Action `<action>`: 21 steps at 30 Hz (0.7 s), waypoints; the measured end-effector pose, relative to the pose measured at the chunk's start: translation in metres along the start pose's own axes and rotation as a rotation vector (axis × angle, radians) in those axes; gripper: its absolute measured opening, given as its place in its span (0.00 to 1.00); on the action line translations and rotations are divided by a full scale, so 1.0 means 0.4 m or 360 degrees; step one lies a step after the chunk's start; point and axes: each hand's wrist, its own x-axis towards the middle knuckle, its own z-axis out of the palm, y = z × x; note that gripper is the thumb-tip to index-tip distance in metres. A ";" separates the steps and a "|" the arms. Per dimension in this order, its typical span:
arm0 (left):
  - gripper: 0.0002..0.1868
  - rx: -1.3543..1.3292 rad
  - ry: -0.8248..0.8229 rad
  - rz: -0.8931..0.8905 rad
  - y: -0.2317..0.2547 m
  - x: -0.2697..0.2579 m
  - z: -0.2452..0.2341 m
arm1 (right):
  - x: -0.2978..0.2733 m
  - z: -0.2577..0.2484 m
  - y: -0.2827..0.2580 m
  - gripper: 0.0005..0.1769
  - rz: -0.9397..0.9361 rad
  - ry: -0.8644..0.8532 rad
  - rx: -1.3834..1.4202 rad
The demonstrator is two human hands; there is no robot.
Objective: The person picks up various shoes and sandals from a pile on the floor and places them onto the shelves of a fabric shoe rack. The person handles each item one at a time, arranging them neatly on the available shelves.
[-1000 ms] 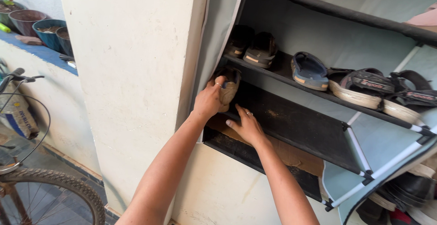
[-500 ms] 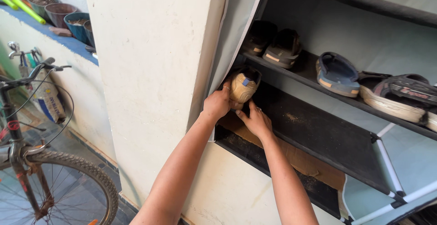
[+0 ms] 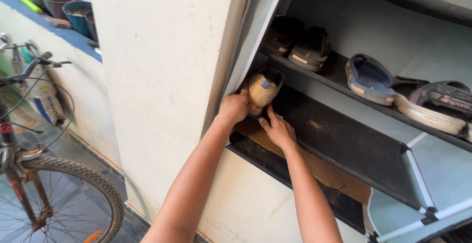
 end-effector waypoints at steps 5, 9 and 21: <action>0.30 -0.0064 -0.0065 -0.0042 -0.001 -0.009 0.009 | -0.008 -0.003 -0.007 0.42 0.0142 -0.0049 -0.0065; 0.33 -0.0105 -0.0009 -0.0065 0.024 -0.035 -0.010 | -0.013 -0.004 -0.008 0.42 0.0189 -0.0057 -0.0052; 0.25 -0.0164 0.0243 -0.0041 0.038 -0.099 -0.020 | -0.035 -0.023 -0.031 0.43 0.0275 -0.0058 -0.0040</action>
